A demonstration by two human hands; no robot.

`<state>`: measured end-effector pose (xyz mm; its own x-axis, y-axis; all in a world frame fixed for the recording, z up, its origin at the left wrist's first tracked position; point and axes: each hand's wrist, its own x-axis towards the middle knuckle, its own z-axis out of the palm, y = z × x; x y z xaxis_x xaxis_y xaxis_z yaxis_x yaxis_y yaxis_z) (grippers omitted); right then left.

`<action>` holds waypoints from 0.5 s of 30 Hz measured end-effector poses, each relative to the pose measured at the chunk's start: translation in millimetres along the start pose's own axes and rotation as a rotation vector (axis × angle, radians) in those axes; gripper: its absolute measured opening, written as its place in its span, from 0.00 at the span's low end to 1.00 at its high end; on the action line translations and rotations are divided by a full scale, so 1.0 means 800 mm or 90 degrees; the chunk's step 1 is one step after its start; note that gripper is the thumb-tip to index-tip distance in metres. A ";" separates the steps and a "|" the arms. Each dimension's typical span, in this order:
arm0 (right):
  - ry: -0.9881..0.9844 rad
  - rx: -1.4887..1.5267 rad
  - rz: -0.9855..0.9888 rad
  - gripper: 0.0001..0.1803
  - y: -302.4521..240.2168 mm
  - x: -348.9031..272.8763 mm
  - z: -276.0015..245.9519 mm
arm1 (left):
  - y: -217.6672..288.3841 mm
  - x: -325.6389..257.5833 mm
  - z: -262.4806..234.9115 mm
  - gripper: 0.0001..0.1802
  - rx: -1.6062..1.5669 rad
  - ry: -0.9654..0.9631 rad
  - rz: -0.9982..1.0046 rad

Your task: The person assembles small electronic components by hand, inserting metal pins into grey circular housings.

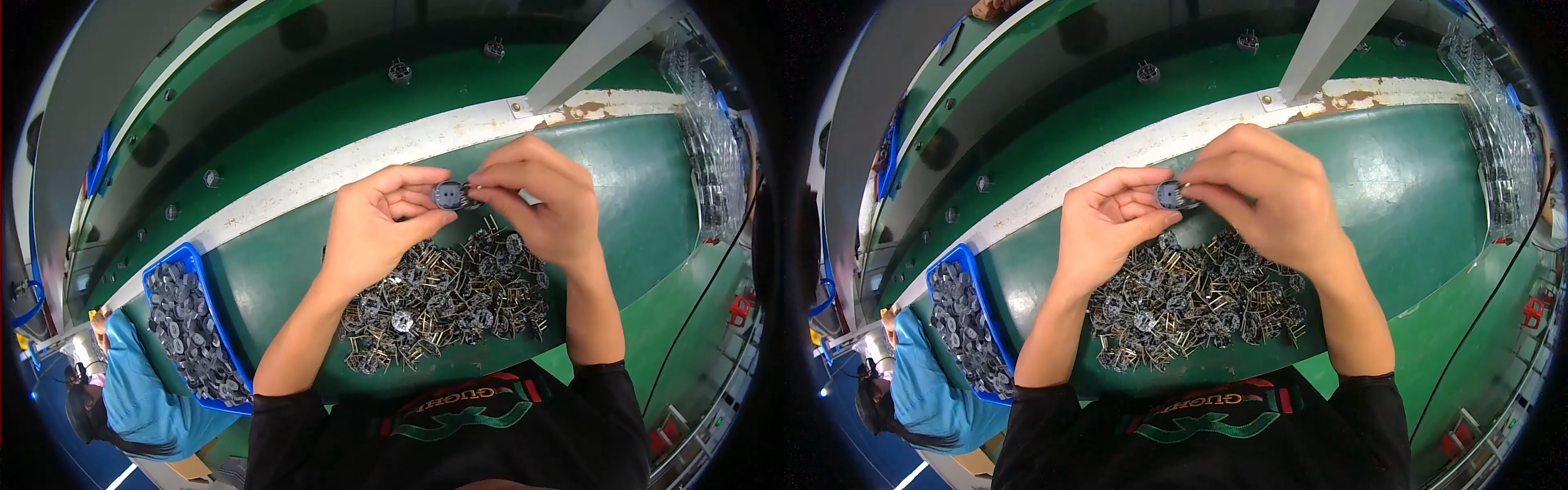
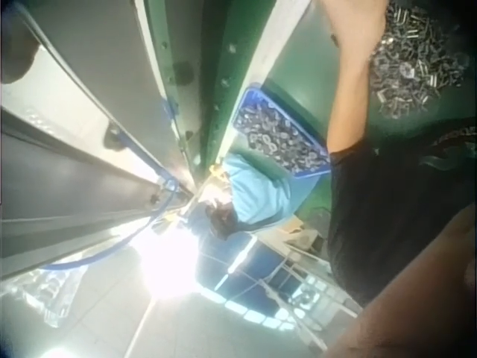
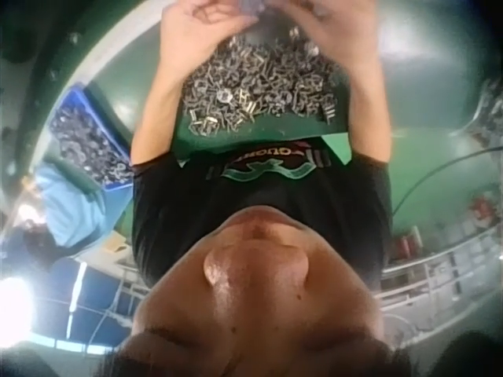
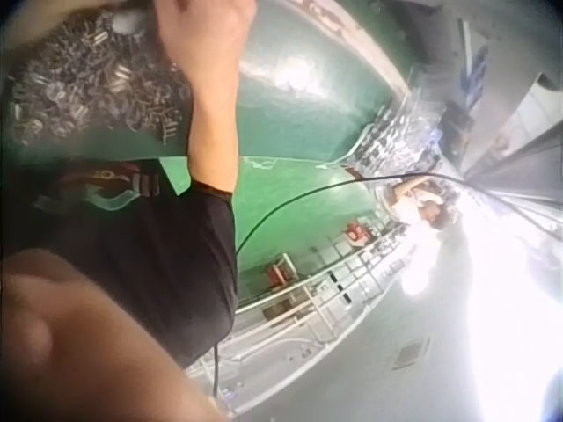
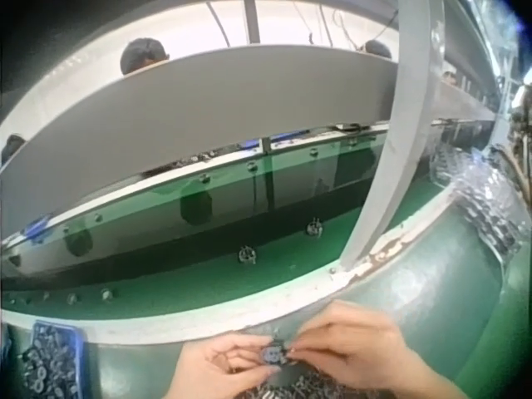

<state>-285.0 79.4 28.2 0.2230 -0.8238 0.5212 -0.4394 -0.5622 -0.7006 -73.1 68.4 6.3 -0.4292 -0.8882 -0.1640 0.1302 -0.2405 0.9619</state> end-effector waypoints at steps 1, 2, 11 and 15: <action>0.008 0.004 -0.017 0.11 -0.003 -0.001 0.004 | 0.001 0.000 0.004 0.22 -0.019 0.003 -0.007; 0.009 0.004 -0.014 0.11 -0.005 -0.002 0.008 | 0.001 -0.001 0.006 0.22 -0.018 0.001 -0.010; 0.036 -0.037 0.021 0.08 -0.013 -0.010 0.030 | -0.003 -0.006 0.013 0.21 -0.037 0.018 0.057; 0.072 -0.048 0.008 0.09 -0.009 -0.015 0.041 | -0.001 -0.005 0.012 0.21 -0.026 0.025 0.073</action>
<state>-256.1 90.8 10.8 0.1194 -0.8152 0.5668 -0.5063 -0.5411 -0.6715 -80.1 75.5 8.1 -0.3740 -0.9253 -0.0629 0.2129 -0.1517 0.9652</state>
